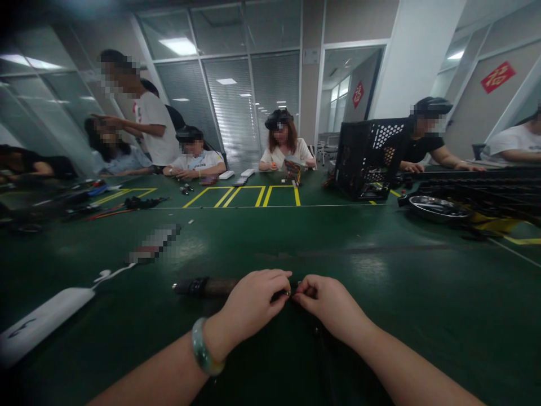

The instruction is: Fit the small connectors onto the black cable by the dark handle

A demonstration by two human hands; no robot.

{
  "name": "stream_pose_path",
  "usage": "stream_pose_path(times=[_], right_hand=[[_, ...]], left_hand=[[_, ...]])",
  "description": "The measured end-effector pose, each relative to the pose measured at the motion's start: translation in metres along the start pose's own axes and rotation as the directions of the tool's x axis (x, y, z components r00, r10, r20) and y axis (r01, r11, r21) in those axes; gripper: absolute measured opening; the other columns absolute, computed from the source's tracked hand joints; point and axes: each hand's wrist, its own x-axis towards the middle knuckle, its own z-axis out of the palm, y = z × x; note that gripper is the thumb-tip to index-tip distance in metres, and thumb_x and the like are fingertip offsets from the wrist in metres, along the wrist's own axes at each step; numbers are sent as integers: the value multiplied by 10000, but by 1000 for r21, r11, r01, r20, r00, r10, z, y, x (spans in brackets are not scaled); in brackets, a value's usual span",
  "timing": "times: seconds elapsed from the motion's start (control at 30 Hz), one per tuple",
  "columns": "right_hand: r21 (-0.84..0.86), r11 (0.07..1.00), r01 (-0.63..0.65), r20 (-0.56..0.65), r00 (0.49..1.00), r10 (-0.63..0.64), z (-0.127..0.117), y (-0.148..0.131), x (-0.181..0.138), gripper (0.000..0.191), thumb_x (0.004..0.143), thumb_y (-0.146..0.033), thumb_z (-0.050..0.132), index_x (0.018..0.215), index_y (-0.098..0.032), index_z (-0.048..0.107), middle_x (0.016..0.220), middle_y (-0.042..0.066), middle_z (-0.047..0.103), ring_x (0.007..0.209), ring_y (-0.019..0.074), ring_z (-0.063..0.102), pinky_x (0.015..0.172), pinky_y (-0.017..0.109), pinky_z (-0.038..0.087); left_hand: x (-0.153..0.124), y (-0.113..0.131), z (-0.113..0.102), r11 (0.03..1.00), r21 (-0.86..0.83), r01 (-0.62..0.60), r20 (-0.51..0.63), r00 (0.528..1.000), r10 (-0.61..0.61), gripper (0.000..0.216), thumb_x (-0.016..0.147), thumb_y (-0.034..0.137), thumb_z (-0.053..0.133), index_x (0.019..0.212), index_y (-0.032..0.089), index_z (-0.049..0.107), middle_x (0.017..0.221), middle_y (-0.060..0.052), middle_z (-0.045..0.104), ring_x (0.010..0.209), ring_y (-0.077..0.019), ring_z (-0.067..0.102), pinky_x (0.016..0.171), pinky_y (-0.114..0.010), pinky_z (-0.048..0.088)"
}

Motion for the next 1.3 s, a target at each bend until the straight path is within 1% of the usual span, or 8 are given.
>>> stream_pose_path(times=[0.17,0.27,0.33,0.47,0.67,1.0,1.2,1.3], right_hand=[[3,1000,7,1,1000,-7,1,2,1,159,844,-334,572,843,-193,645,726,-2,673,633,141,596,539,216,388],[14,1000,8,-2,1000,-8,1,3,1,167,848,-334,566,843,-186,643,734,4,675,641,142,598,540,217,391],[7,1000,2,6,1000,-2,0,1,0,174,850,-337,564,847,-184,647,740,6,677,646,142,602,545,218,396],[-10,1000,-13,14,1000,13,-2,-2,-1,176,850,-338,567,848,-185,653,749,11,684,658,144,610,563,219,412],[-2,1000,-8,-3,1000,8,-1,-1,0,168,846,-338,569,850,-191,651,741,7,680,658,147,611,557,219,414],[-14,1000,-10,-14,1000,10,-1,-1,0,161,841,-333,570,844,-193,650,729,4,675,639,144,599,545,221,401],[0,1000,11,-29,1000,-11,1,2,1,172,841,-342,570,832,-188,646,718,0,669,627,139,587,544,216,396],[6,1000,12,-23,1000,-12,2,2,1,167,841,-336,569,837,-190,650,726,3,673,638,143,593,549,216,402]], left_hand=[[0,0,2,999,-13,34,-12,999,-34,88,842,194,603,922,219,576,1083,10,632,977,-181,592,880,-344,447],[-1,0,3,998,-31,53,-23,998,-53,145,829,206,618,964,218,568,1105,3,625,989,-185,590,890,-349,450],[-1,0,2,999,-35,41,-23,999,-42,155,825,184,612,969,219,567,1136,2,616,1009,-186,584,898,-350,448],[-1,0,0,999,-33,19,-18,1000,-20,129,833,156,586,947,214,573,1130,-2,619,1007,-188,585,913,-357,440],[-1,1,0,998,-35,54,-17,998,-55,60,864,224,581,922,211,578,1045,-10,634,953,-189,594,879,-349,453],[0,1,0,997,-11,74,5,997,-74,98,858,265,618,935,216,583,1013,-3,634,946,-189,591,867,-343,452],[0,1,-1,1000,-2,28,18,999,-28,69,892,237,581,960,229,595,1029,1,638,970,-179,593,893,-328,433],[0,0,-1,999,-4,39,19,999,-39,71,892,253,583,955,224,601,1032,-4,642,970,-186,595,895,-339,435]])
